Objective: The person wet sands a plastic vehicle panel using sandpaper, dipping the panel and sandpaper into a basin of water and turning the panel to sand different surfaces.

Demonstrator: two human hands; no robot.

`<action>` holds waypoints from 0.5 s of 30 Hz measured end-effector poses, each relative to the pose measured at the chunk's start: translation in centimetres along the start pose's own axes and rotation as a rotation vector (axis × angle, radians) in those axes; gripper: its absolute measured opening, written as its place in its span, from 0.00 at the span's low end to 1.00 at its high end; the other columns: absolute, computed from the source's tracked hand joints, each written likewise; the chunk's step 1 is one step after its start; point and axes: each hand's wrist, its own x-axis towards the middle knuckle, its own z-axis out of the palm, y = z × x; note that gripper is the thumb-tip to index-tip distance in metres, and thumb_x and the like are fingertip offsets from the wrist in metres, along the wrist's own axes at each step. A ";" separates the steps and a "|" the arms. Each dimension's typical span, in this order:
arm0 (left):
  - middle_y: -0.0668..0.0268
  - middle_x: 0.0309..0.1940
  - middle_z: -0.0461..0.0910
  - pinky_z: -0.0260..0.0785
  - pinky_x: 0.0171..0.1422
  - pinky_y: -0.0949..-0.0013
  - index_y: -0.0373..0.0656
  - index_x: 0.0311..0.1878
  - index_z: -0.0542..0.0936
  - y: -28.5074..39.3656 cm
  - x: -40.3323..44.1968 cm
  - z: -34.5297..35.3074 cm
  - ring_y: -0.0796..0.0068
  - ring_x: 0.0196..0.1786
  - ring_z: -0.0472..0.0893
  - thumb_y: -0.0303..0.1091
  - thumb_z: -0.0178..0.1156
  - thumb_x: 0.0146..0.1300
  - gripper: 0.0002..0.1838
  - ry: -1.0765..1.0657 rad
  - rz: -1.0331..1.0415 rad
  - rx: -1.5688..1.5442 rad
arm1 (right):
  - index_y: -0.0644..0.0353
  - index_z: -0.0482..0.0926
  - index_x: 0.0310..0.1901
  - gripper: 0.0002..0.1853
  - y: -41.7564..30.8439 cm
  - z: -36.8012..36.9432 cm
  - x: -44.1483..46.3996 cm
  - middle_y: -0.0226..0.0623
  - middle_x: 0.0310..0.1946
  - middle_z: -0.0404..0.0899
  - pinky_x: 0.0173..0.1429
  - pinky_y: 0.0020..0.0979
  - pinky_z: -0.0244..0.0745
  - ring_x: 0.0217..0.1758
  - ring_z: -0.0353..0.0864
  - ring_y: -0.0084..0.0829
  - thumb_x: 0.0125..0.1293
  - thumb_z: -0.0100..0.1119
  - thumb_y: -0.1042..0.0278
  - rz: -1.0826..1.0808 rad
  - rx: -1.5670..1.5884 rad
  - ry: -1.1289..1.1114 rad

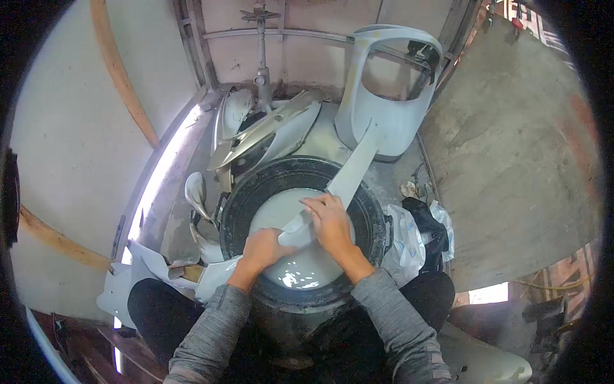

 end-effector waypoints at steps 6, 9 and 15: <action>0.49 0.39 0.86 0.76 0.52 0.52 0.43 0.47 0.87 -0.1 -0.3 0.1 0.47 0.45 0.85 0.62 0.71 0.47 0.33 -0.019 -0.012 0.030 | 0.65 0.83 0.34 0.08 2.5 4.3 -1.7 0.44 0.35 0.80 0.53 0.44 0.74 0.47 0.78 0.45 0.63 0.57 0.69 -0.248 0.070 -0.382; 0.50 0.40 0.86 0.76 0.53 0.53 0.44 0.47 0.87 -0.6 -0.3 0.3 0.48 0.45 0.85 0.62 0.71 0.48 0.33 -0.024 -0.010 -0.025 | 0.63 0.84 0.30 0.10 4.6 3.2 -0.5 0.44 0.34 0.80 0.53 0.45 0.73 0.46 0.78 0.46 0.63 0.55 0.68 -0.159 -0.025 -0.437; 0.50 0.41 0.86 0.76 0.54 0.54 0.45 0.48 0.87 0.0 -0.4 0.0 0.50 0.46 0.85 0.60 0.71 0.48 0.31 -0.028 -0.037 -0.039 | 0.61 0.80 0.24 0.09 4.7 3.5 -0.3 0.45 0.27 0.79 0.50 0.47 0.73 0.39 0.78 0.48 0.58 0.56 0.67 -0.297 -0.133 -0.360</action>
